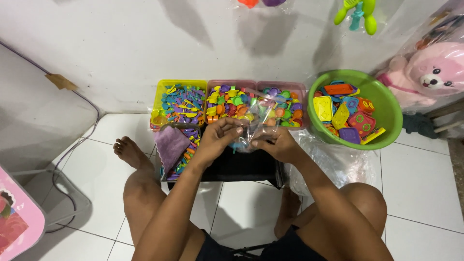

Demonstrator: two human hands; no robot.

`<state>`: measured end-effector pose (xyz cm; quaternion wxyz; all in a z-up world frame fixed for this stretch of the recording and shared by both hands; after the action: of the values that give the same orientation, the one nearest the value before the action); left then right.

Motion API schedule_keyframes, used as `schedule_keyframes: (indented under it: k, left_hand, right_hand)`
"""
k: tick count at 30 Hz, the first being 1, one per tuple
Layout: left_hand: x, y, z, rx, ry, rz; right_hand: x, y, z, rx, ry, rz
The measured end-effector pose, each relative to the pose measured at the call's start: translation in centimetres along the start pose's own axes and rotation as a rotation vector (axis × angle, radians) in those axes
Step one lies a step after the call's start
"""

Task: Selecting small plastic toy pieces from bins and placing them into a plastic bag.

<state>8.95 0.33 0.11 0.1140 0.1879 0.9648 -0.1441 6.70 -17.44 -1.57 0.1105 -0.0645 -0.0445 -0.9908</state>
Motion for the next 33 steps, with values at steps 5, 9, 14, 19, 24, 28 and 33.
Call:
schedule_keyframes:
  k: [5,9,14,19,24,28,33]
  left_hand:
    - [0.2,0.2,-2.0,0.054,0.031,-0.075]
    - [0.0,1.6,-0.9,0.023,-0.011,-0.137]
    - [0.1,3.4,-2.4,-0.023,-0.081,-0.341]
    - [0.3,4.5,-3.0,-0.084,-0.117,-0.417]
    - [0.8,5.1,-2.9,-0.064,-0.113,-0.492]
    - [1.1,4.3,-3.7,-0.052,-0.154,-0.514]
    - [2.1,3.0,-5.8,0.030,-0.172,-0.572]
  right_hand:
    - [0.0,-1.8,1.7,0.154,0.005,0.078]
    - [-1.8,-1.6,-0.5,0.155,0.016,0.087]
    - [-5.5,0.1,-9.0,0.265,-0.144,-0.038]
    - [-4.2,-4.6,-8.3,0.975,0.175,-0.121]
    - [-3.9,-7.0,-10.7,1.353,0.496,-0.324]
    - [-3.6,-7.2,-11.8,1.379,0.613,-0.303]
    - [-3.4,-5.9,-10.0,1.304,0.593,-0.296]
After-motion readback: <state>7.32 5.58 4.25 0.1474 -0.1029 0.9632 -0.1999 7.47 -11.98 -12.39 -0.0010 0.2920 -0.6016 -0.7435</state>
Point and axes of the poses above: each hand's wrist, its own x-axis away from the middle knuckle, its own y-axis out of the back of the hand, z = x × y, the point moved 8 cm from there along -x, towards the middle knuckle, and after that the axes turned 14 degrees about -y, right-handed, at the moved point
